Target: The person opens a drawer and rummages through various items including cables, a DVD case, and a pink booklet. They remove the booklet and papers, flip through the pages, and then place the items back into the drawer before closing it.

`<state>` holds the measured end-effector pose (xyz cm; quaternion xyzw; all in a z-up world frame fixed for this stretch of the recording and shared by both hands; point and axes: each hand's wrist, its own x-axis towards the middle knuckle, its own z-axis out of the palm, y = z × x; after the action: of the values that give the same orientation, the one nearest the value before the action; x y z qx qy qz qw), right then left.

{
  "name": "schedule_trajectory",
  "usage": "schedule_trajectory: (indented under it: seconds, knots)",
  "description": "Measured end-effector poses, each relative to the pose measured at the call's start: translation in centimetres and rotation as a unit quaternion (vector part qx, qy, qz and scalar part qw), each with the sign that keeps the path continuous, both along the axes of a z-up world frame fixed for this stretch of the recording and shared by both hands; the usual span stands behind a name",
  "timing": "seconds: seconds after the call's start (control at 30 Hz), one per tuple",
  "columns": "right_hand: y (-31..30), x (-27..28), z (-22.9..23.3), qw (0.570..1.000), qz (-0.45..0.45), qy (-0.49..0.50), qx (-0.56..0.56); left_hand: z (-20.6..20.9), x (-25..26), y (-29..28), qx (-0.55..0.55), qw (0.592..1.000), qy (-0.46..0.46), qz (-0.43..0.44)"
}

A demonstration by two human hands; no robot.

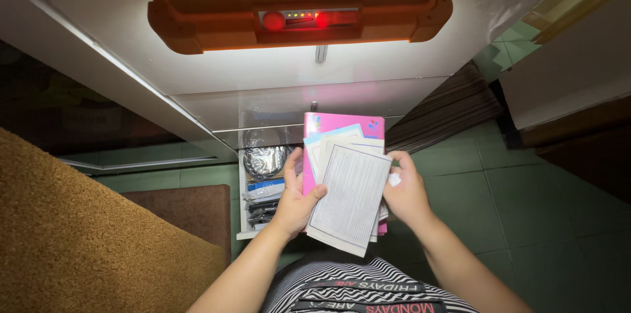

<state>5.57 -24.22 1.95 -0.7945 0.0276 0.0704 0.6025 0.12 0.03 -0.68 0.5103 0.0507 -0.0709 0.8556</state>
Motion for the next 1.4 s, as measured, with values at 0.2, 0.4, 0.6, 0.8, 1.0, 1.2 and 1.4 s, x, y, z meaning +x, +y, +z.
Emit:
schedule_trajectory:
  seconds: [0.2, 0.4, 0.6, 0.8, 1.0, 1.2, 1.4]
  knots:
    - [-1.0, 0.0, -4.7, 0.982, 0.079, 0.094, 0.143, 0.2, -0.2, 0.1, 0.048, 0.993, 0.080, 0.066]
    - [0.0, -1.0, -4.6, 0.969, 0.150, 0.020, 0.194, -1.5, 0.0, 0.8, -0.008, 0.994, 0.077, 0.072]
    - [0.3, -1.5, -2.7, 0.979, 0.183, -0.094, 0.000, -2.2, -0.1, -0.7, -0.010, 0.992, 0.085, 0.089]
    - [-2.8, 0.4, -4.3, 0.993, 0.038, 0.111, 0.028, -2.1, 0.5, 0.0, -0.032, 0.991, 0.098, 0.080]
    - [-7.5, 2.3, -1.7, 0.982, 0.023, 0.162, 0.093, -1.4, 1.0, 1.3, 0.005, 0.995, 0.078, 0.064]
    - [-6.9, 1.7, -4.4, 0.963, 0.154, 0.217, -0.042, -2.1, 1.1, 1.0, -0.011, 0.995, 0.089, 0.050]
    - [-3.2, -0.4, -7.4, 0.984, 0.117, 0.130, 0.012, -3.5, 1.3, -0.4, -0.016, 0.994, 0.084, 0.075]
